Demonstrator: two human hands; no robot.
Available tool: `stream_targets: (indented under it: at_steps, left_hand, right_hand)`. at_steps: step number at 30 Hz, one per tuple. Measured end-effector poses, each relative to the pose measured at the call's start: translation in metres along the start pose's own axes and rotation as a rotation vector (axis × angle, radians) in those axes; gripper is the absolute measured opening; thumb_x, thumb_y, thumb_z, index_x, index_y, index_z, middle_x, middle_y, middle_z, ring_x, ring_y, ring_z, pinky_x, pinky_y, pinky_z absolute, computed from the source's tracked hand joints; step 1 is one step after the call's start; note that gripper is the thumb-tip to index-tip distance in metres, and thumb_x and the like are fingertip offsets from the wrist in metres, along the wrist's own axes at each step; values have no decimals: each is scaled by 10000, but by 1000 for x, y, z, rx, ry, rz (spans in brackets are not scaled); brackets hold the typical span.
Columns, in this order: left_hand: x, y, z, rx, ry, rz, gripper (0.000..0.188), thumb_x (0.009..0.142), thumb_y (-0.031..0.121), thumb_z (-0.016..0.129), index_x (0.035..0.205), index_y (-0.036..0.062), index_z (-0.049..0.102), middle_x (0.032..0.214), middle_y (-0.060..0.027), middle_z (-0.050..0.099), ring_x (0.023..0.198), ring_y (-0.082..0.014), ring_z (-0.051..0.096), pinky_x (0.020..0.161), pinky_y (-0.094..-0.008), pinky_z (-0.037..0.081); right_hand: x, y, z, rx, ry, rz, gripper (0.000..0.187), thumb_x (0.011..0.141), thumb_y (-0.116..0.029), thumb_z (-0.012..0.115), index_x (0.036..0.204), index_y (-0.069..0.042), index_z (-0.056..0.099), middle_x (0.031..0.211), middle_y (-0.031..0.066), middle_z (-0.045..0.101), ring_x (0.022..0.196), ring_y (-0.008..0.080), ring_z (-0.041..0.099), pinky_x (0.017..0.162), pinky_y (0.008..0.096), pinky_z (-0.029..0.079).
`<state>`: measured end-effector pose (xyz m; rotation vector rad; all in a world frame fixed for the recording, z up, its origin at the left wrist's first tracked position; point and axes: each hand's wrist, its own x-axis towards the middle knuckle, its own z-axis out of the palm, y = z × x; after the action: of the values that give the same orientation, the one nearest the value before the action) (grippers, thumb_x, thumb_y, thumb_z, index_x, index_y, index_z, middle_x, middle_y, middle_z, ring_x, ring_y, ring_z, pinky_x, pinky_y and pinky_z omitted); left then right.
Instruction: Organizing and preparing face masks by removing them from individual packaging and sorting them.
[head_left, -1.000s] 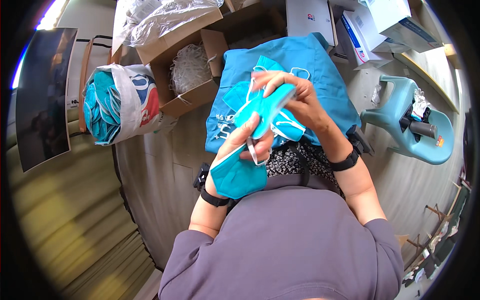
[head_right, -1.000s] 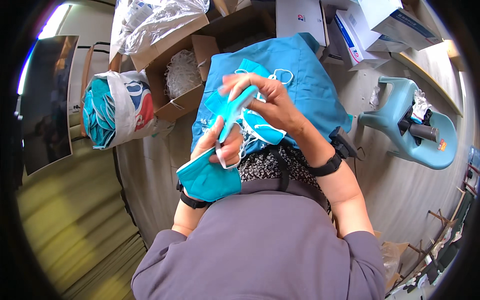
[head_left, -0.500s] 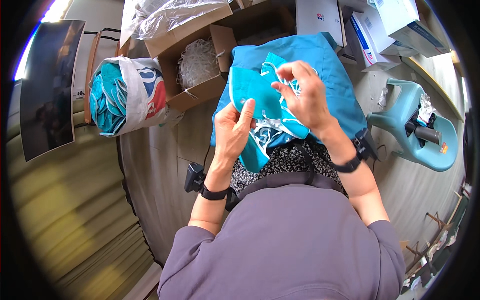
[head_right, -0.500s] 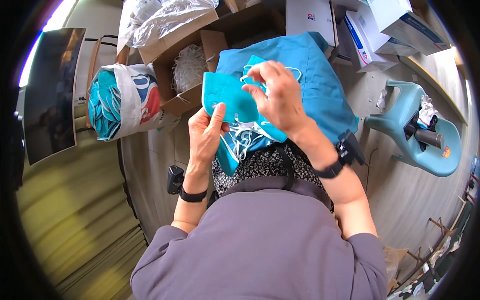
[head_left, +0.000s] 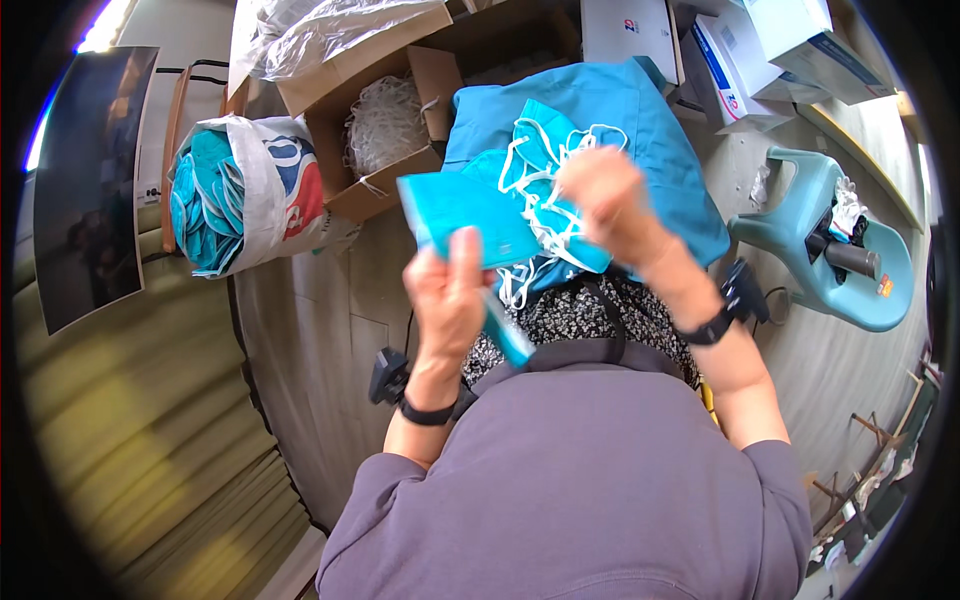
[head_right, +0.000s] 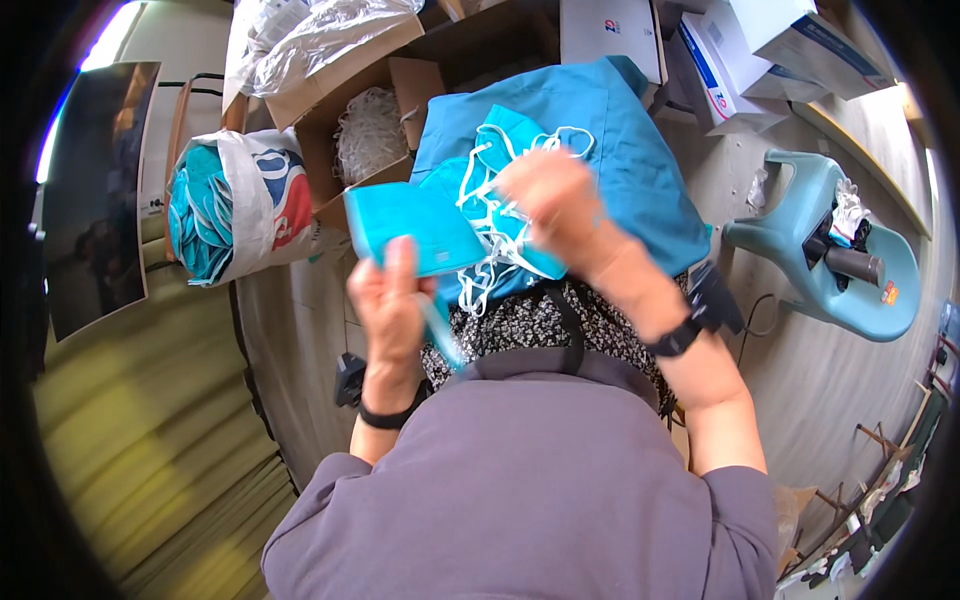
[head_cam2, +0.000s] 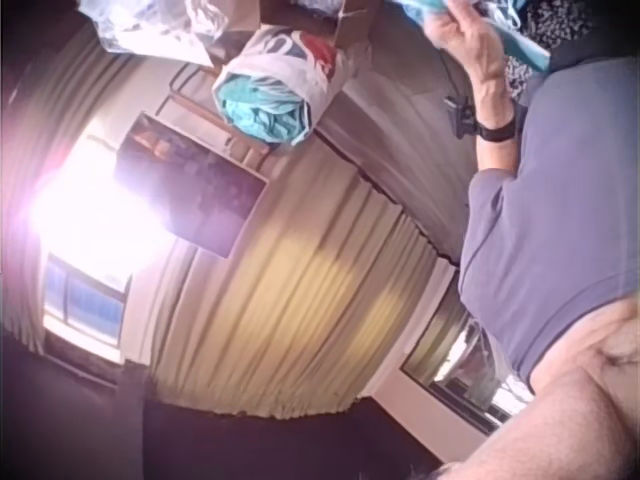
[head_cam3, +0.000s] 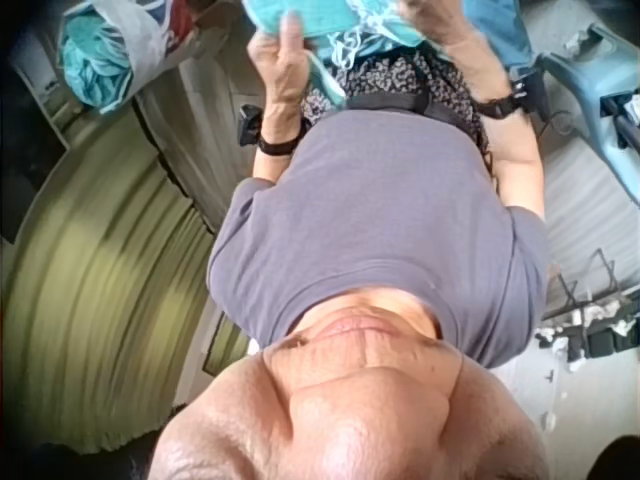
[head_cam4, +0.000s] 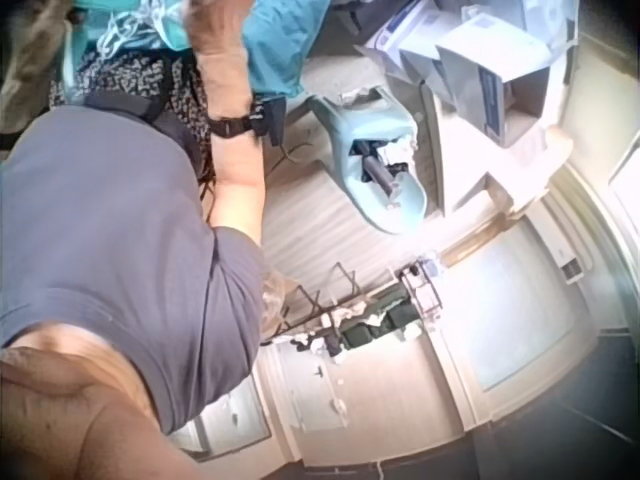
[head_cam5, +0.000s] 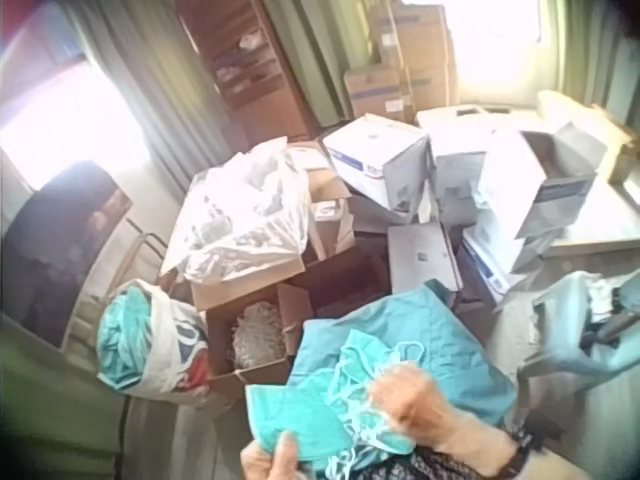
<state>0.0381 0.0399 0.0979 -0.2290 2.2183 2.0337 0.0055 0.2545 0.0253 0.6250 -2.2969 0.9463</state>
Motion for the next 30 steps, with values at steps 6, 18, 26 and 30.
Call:
stream_targets:
  at_steps: [6, 18, 26, 30]
  left_hand:
    - [11, 53, -54, 252, 36, 283, 77, 923, 97, 672, 908, 28, 643, 783, 3, 618, 612, -34, 516, 519, -201, 382]
    - [31, 5, -69, 18, -234, 76, 204, 783, 0, 486, 820, -22, 685, 767, -58, 661, 630, -78, 544, 598, -196, 395]
    - [-1, 7, 14, -9, -719, -372, 340, 1013, 287, 578, 859, 8, 698, 715, 9, 630, 667, -36, 521, 582, -222, 417]
    - [1, -16, 25, -129, -674, -462, 414, 1054, 355, 485, 808, 45, 607, 687, 26, 566, 639, -33, 490, 557, -205, 381]
  right_hand:
    - [15, 25, -40, -226, -106, 332, 76, 826, -113, 697, 897, -104, 672, 818, 42, 657, 801, 257, 656, 657, 358, 509]
    - [-37, -44, -39, -42, -355, 390, 232, 722, -174, 793, 795, -69, 600, 832, 56, 603, 845, 265, 593, 685, 385, 489]
    - [-14, -60, -51, -35, 46, 159, 189, 711, -51, 772, 875, -66, 679, 784, 45, 637, 677, 238, 615, 586, 359, 487]
    - [-25, -70, -47, 23, -74, 102, 256, 682, -56, 795, 912, -51, 683, 836, 61, 638, 689, 234, 614, 589, 335, 488]
